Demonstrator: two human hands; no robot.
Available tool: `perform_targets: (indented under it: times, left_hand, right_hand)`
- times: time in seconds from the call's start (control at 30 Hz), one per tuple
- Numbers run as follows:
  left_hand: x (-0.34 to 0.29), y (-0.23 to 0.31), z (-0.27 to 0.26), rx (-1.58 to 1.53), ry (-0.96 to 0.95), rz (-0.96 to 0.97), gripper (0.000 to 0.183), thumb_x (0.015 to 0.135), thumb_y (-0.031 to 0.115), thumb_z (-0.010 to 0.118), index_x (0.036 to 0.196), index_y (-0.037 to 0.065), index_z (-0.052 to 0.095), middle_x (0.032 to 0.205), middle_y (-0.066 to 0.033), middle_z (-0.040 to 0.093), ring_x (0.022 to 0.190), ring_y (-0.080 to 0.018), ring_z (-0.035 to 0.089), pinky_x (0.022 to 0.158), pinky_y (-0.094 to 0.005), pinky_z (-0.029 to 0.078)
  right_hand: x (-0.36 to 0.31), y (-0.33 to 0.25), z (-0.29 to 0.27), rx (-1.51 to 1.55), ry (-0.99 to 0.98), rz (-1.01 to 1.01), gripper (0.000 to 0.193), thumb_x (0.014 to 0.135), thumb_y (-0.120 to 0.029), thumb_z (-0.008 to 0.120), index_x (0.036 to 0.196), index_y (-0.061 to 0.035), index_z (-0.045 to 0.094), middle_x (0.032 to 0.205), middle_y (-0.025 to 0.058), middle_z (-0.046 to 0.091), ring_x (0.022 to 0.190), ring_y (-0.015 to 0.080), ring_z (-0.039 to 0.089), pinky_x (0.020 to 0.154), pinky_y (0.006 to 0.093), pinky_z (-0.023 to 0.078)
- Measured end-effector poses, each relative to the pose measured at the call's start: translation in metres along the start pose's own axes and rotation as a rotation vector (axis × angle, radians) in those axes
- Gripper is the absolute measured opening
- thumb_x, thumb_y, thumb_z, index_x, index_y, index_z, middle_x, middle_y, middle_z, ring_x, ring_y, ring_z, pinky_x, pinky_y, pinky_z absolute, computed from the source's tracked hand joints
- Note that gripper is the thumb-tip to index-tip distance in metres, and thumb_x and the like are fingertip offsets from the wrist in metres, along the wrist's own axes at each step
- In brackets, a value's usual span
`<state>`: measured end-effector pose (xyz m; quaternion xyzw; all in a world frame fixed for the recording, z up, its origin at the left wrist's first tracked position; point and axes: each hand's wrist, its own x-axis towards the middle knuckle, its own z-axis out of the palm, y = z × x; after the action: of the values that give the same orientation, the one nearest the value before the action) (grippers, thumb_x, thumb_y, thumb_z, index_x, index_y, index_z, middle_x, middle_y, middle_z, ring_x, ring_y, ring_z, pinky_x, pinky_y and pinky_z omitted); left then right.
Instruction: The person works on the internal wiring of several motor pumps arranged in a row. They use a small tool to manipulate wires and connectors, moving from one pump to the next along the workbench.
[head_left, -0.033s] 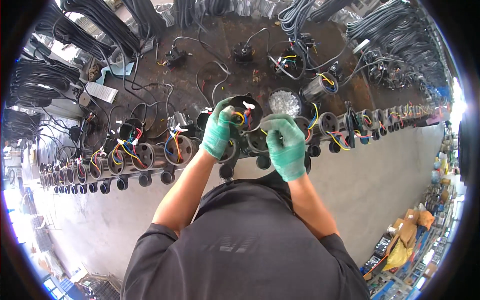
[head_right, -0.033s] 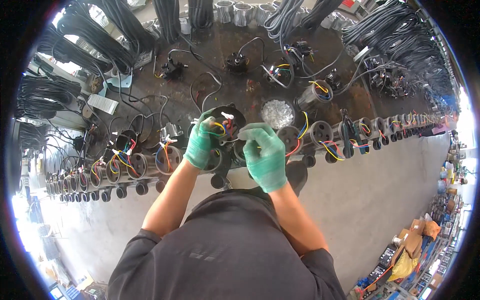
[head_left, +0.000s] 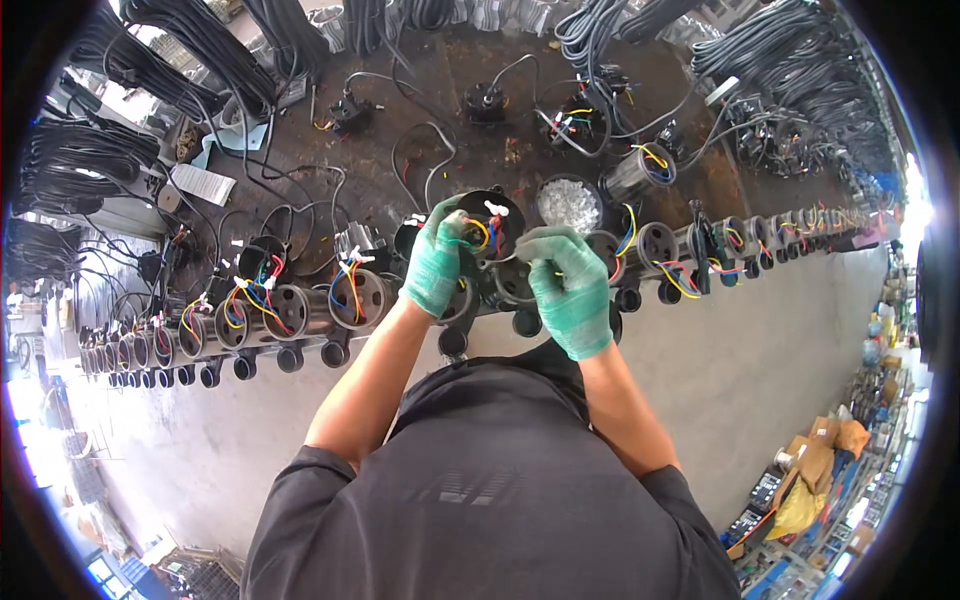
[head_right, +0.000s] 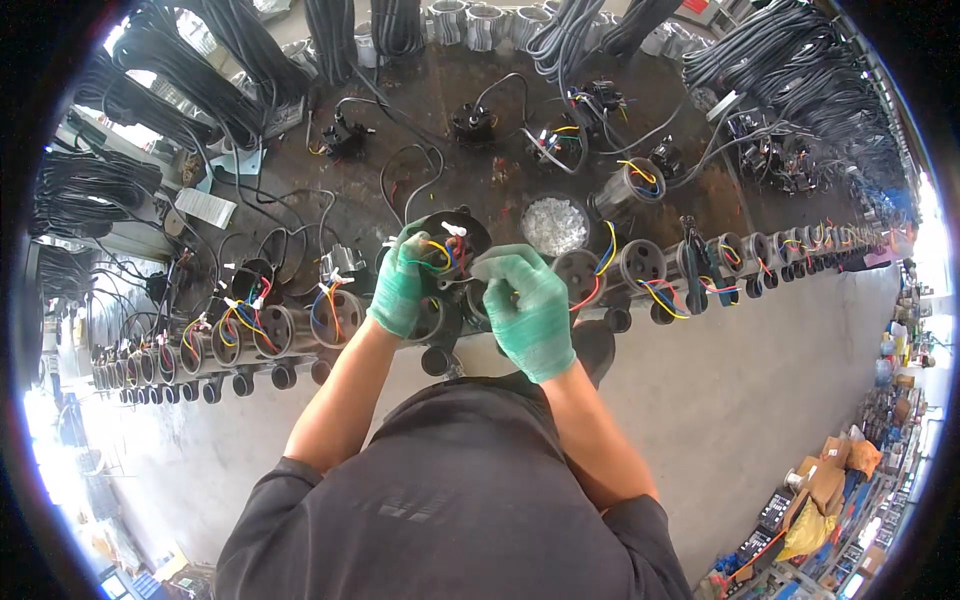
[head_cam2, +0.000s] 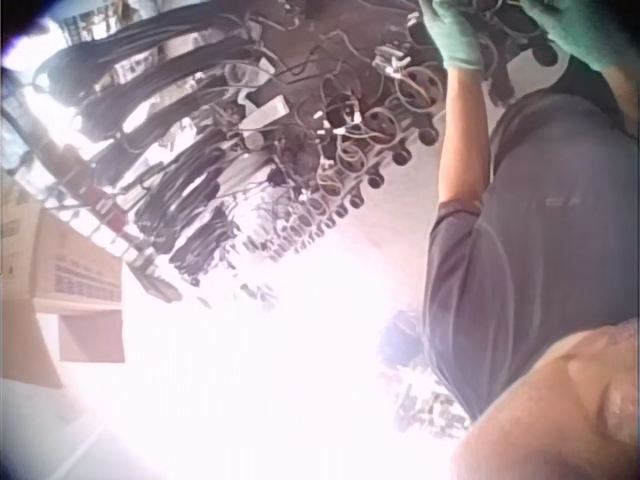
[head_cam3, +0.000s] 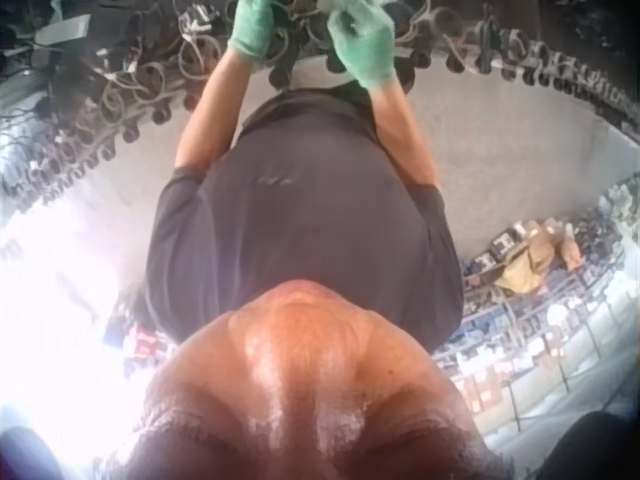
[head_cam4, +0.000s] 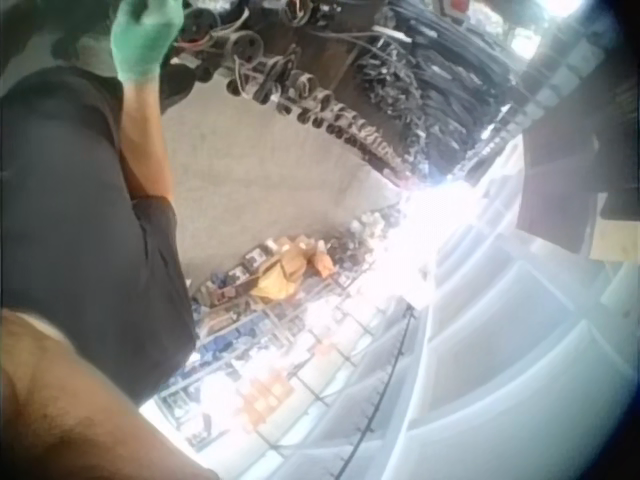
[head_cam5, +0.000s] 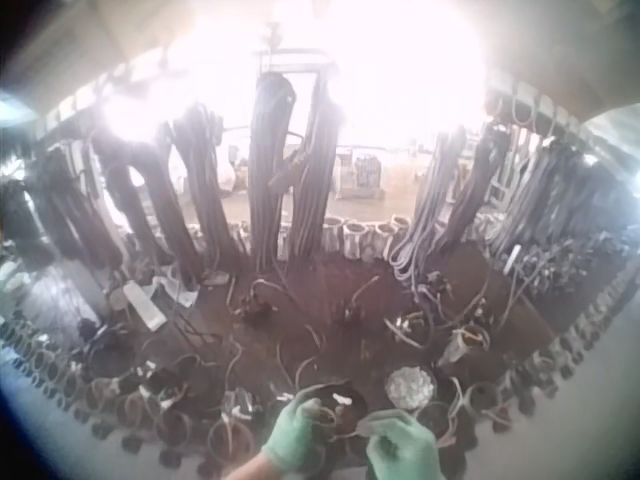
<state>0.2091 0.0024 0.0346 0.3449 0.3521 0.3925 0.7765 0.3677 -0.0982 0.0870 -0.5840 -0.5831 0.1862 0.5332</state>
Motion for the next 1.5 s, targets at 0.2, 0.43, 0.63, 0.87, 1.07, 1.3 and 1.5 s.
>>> perform_targets:
  times: [0.2, 0.43, 0.63, 0.87, 1.07, 1.3, 1.5]
  left_hand:
    - [0.007, -0.02, -0.009, 0.034, -0.018, 0.027, 0.038, 0.107, 0.025, 0.055, 0.136, 0.001, 0.06, 0.114, -0.0095, 0.071, 0.099, -0.0144, 0.068, 0.088, -0.0296, 0.058]
    - [0.007, -0.024, -0.019, 0.152, -0.045, 0.074, 0.036, 0.108, 0.026, 0.055, 0.136, 0.004, 0.061, 0.121, -0.0092, 0.07, 0.109, -0.0178, 0.068, 0.097, -0.0328, 0.055]
    - [-0.007, -0.018, -0.019, 0.216, -0.051, 0.17, 0.042, 0.108, 0.032, 0.057, 0.137, 0.002, 0.062, 0.118, -0.0091, 0.071, 0.104, -0.0154, 0.066, 0.093, -0.0312, 0.054]
    - [0.002, -0.033, -0.025, 0.106, 0.003, 0.143, 0.041, 0.108, 0.033, 0.055, 0.128, 0.0, 0.067, 0.113, -0.0067, 0.069, 0.099, -0.0128, 0.061, 0.09, -0.0301, 0.051]
    - [-0.007, -0.021, -0.016, 0.115, 0.029, 0.116, 0.042, 0.107, 0.032, 0.058, 0.134, 0.0, 0.064, 0.116, -0.0078, 0.069, 0.105, -0.0147, 0.063, 0.095, -0.0308, 0.051]
    - [-0.009, -0.014, -0.009, 0.306, 0.007, 0.234, 0.05, 0.108, 0.034, 0.061, 0.143, -0.001, 0.055, 0.128, -0.0119, 0.067, 0.117, -0.0176, 0.062, 0.104, -0.0323, 0.049]
    - [-0.006, 0.006, -0.004, 0.373, 0.06, 0.237, 0.054, 0.105, 0.031, 0.068, 0.149, 0.005, 0.052, 0.136, -0.0158, 0.063, 0.116, -0.0196, 0.064, 0.101, -0.0326, 0.052]
  right_hand:
    - [-0.006, -0.014, 0.021, -0.081, -0.091, -0.077, 0.022, 0.087, 0.006, 0.072, 0.107, -0.0037, 0.074, 0.106, 0.0112, 0.069, 0.081, 0.0265, 0.071, 0.071, 0.0358, 0.057]
    - [0.006, -0.007, 0.042, -0.223, -0.069, -0.129, 0.021, 0.086, 0.001, 0.077, 0.106, -0.0028, 0.071, 0.103, 0.0133, 0.066, 0.087, 0.0298, 0.071, 0.074, 0.0389, 0.057]
    - [0.002, 0.008, 0.035, 0.2, -0.083, 0.113, 0.009, 0.104, -0.003, 0.063, 0.113, -0.0058, 0.062, 0.089, -0.0001, 0.069, 0.07, 0.0055, 0.059, 0.065, 0.022, 0.049]
    - [0.057, -0.02, 0.019, 0.556, 0.042, 0.49, 0.018, 0.112, -0.021, 0.053, 0.121, -0.0071, 0.059, 0.083, 0.0061, 0.071, 0.044, 0.007, 0.047, 0.041, 0.0229, 0.036]
    - [0.078, -0.02, 0.0, -0.248, -0.011, -0.046, 0.029, 0.096, -0.007, 0.068, 0.124, -0.01, 0.07, 0.102, 0.0104, 0.071, 0.076, 0.0188, 0.068, 0.071, 0.0345, 0.057]
    - [0.058, -0.021, 0.014, -0.455, -0.306, -0.125, 0.02, 0.087, -0.016, 0.08, 0.107, -0.0107, 0.078, 0.092, 0.0096, 0.065, 0.083, 0.0312, 0.068, 0.072, 0.0427, 0.055]
    - [0.074, -0.025, 0.004, -0.466, -0.31, -0.159, 0.009, 0.086, -0.011, 0.079, 0.094, -0.0097, 0.076, 0.088, 0.0102, 0.064, 0.08, 0.0337, 0.067, 0.07, 0.0439, 0.054]
